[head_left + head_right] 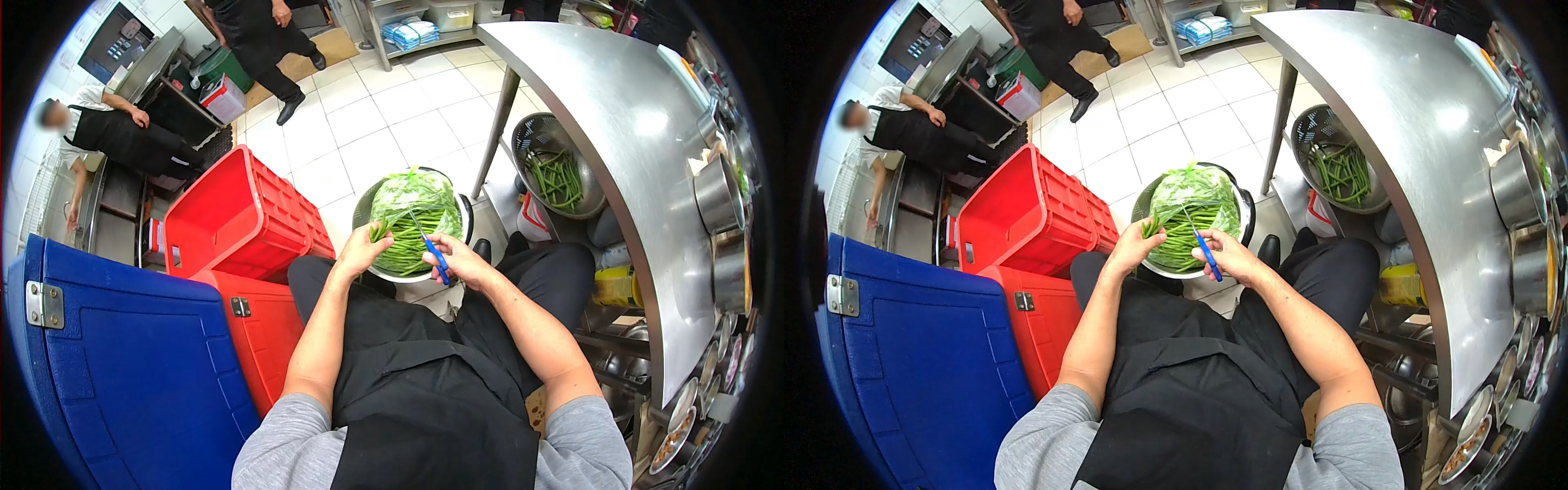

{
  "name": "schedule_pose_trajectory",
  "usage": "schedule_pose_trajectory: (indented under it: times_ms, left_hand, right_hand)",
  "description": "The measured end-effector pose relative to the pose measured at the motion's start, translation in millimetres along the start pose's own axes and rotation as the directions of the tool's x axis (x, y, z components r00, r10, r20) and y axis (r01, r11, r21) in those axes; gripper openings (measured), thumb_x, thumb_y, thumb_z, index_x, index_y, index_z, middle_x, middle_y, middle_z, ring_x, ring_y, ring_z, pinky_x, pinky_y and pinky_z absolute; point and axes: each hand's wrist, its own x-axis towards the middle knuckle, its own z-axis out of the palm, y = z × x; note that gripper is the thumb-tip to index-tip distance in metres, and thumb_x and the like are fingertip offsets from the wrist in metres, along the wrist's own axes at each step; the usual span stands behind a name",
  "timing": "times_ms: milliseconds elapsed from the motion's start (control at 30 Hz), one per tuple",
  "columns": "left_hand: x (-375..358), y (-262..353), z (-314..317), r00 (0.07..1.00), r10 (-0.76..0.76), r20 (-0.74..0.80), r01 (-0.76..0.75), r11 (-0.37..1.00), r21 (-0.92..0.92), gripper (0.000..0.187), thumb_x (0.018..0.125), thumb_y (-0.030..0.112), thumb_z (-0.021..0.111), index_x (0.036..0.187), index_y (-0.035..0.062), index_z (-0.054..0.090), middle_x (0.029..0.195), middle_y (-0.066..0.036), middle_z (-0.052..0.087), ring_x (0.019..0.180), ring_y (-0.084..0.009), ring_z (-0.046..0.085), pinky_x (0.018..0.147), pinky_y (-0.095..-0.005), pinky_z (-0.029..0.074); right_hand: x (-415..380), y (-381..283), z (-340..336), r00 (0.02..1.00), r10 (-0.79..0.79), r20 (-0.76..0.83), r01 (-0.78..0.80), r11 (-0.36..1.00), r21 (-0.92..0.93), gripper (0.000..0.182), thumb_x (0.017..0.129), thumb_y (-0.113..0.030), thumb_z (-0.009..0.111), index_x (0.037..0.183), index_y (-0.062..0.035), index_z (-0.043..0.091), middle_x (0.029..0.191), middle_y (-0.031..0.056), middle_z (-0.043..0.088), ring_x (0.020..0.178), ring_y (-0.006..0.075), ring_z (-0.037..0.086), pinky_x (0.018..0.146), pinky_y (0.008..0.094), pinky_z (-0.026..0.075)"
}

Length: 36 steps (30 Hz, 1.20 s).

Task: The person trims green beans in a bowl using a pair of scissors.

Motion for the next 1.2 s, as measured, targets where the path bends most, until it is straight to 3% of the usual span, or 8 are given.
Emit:
schedule_pose_trajectory:
  times_ms: [200, 367, 400, 433, 500, 533, 867, 1200]
  left_hand:
    - [-3.9, 4.5, 3.2, 1.000, 0.004, 0.012, -0.006, 0.986, 0.168, 0.022, 0.086, 0.016, 0.068, 0.102, 0.0003, 0.064, 0.092, -0.011, 0.069, 0.088, -0.0168, 0.065, 0.080, -0.0336, 0.050]
    - [-2.3, 9.5, 16.6, 0.995, -0.090, 0.032, 0.087, 0.992, 0.091, 0.018, 0.092, 0.020, 0.066, 0.097, 0.0036, 0.061, 0.074, 0.000, 0.057, 0.065, -0.0049, 0.051, 0.053, -0.0253, 0.042]
    - [-4.1, 12.9, 21.3, 0.981, -0.190, 0.040, 0.194, 0.950, -0.246, 0.017, 0.094, 0.021, 0.065, 0.098, 0.0058, 0.059, 0.073, 0.002, 0.054, 0.059, -0.0034, 0.046, 0.044, -0.0227, 0.035]
    - [-1.7, 9.6, 24.7, 0.981, -0.189, 0.040, 0.193, 0.950, -0.246, 0.017, 0.094, 0.021, 0.065, 0.098, 0.0058, 0.059, 0.073, 0.002, 0.054, 0.059, -0.0034, 0.046, 0.044, -0.0227, 0.035]
    - [2.2, 4.7, 30.3, 0.981, -0.183, -0.062, 0.070, 0.636, -0.768, 0.013, 0.094, 0.018, 0.065, 0.098, 0.0078, 0.058, 0.075, 0.003, 0.052, 0.058, -0.0041, 0.045, 0.044, -0.0195, 0.035]
    - [3.0, 5.2, 31.8, 0.981, -0.175, -0.088, 0.027, 0.568, -0.823, 0.013, 0.094, 0.014, 0.065, 0.100, 0.0097, 0.055, 0.077, 0.002, 0.054, 0.056, -0.0059, 0.047, 0.045, -0.0196, 0.037]
    - [3.8, 8.6, 36.7, 0.966, -0.195, -0.172, -0.076, 0.420, -0.904, 0.015, 0.094, 0.012, 0.064, 0.103, 0.0079, 0.052, 0.083, -0.005, 0.058, 0.059, -0.0079, 0.049, 0.045, -0.0203, 0.037]
    - [1.5, 9.7, 40.6, 0.967, -0.205, -0.149, -0.032, 0.482, -0.876, 0.015, 0.094, 0.011, 0.063, 0.103, 0.0078, 0.051, 0.084, -0.006, 0.058, 0.060, -0.0085, 0.049, 0.045, -0.0205, 0.036]
  right_hand:
    - [1.6, 1.0, 0.4, 0.999, -0.006, 0.036, 0.007, 0.999, -0.044, 0.062, 0.088, -0.024, 0.073, 0.138, -0.0019, 0.043, 0.102, 0.0077, 0.059, 0.067, 0.0117, 0.060, 0.058, 0.0264, 0.051]
    - [5.5, 8.2, -2.5, 1.000, 0.010, 0.020, -0.008, 0.996, -0.090, 0.054, 0.091, -0.023, 0.069, 0.137, -0.0076, 0.044, 0.102, 0.0049, 0.060, 0.069, 0.0116, 0.061, 0.057, 0.0263, 0.051]
    - [5.4, 8.0, -3.4, 0.999, 0.040, 0.008, -0.039, 0.998, -0.041, 0.055, 0.091, -0.025, 0.070, 0.136, -0.0077, 0.044, 0.102, 0.0055, 0.060, 0.069, 0.0123, 0.062, 0.058, 0.0265, 0.052]
    - [5.4, 7.6, -3.9, 0.998, 0.070, -0.003, -0.069, 0.998, 0.010, 0.055, 0.091, -0.026, 0.070, 0.136, -0.0078, 0.044, 0.103, 0.0062, 0.061, 0.069, 0.0129, 0.062, 0.058, 0.0267, 0.052]
    - [4.8, 6.2, -3.9, 0.997, 0.073, -0.008, -0.073, 0.997, 0.011, 0.056, 0.090, -0.028, 0.070, 0.136, -0.0080, 0.044, 0.103, 0.0066, 0.061, 0.069, 0.0136, 0.063, 0.058, 0.0269, 0.053]
    - [4.0, 5.1, -3.5, 0.997, 0.077, -0.013, -0.076, 0.997, 0.012, 0.058, 0.090, -0.030, 0.071, 0.136, -0.0081, 0.043, 0.104, 0.0071, 0.061, 0.069, 0.0143, 0.063, 0.058, 0.0271, 0.053]
    - [-1.6, -0.4, -1.1, 0.996, 0.042, 0.078, -0.052, 0.992, 0.119, 0.060, 0.090, -0.033, 0.070, 0.137, -0.0065, 0.043, 0.106, 0.0089, 0.060, 0.071, 0.0133, 0.062, 0.062, 0.0274, 0.054]
    - [0.6, 1.4, 0.7, 0.996, 0.017, 0.090, -0.026, 0.995, 0.092, 0.057, 0.091, -0.024, 0.070, 0.137, -0.0056, 0.043, 0.101, 0.0063, 0.060, 0.069, 0.0120, 0.062, 0.060, 0.0265, 0.052]
